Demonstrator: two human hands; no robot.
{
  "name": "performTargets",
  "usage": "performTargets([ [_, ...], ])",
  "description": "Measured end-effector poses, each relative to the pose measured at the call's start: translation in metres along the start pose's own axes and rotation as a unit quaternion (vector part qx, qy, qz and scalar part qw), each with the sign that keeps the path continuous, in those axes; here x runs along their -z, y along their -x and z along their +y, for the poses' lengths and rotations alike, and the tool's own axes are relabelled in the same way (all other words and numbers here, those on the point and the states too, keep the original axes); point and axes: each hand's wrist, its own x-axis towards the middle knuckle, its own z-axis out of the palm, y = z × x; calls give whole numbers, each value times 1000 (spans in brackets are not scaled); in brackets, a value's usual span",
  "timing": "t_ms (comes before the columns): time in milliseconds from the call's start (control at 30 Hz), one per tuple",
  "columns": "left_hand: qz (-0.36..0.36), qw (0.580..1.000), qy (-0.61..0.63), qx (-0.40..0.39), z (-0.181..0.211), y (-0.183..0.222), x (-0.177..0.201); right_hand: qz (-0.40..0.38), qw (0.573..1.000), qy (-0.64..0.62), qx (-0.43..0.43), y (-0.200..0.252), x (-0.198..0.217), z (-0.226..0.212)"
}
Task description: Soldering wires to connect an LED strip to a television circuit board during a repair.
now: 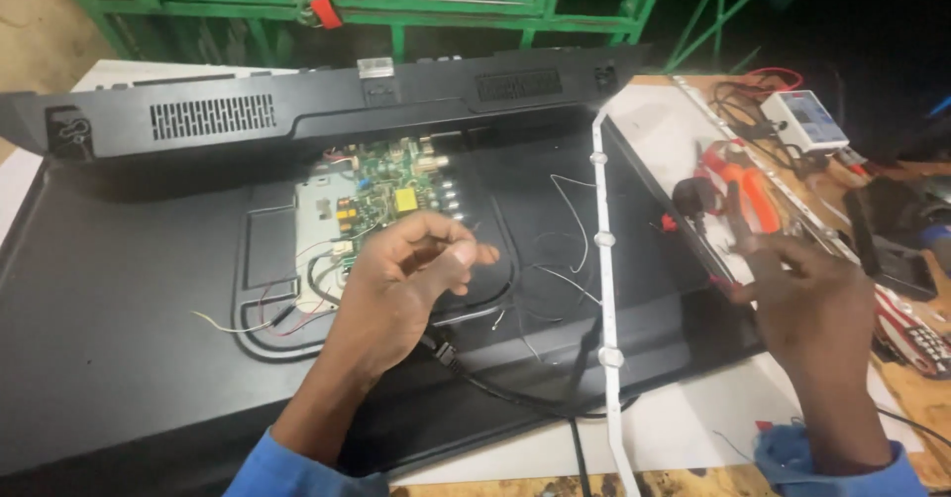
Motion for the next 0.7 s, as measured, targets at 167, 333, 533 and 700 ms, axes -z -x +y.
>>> performTargets([
  [167,19,999,31,-3,0,1,-5,52,987,-154,11,-4,1,7],
  [333,72,992,-98,-25,10,8,-21,72,932,-338,-107,-13,-6,12],
  [533,142,916,-322,-194,-1,13,-46,110,849,-469,-216,-35,9,29],
  [700,108,831,-420,-348,29,15,-109,138,791,-515,-302,-62,18,51],
])
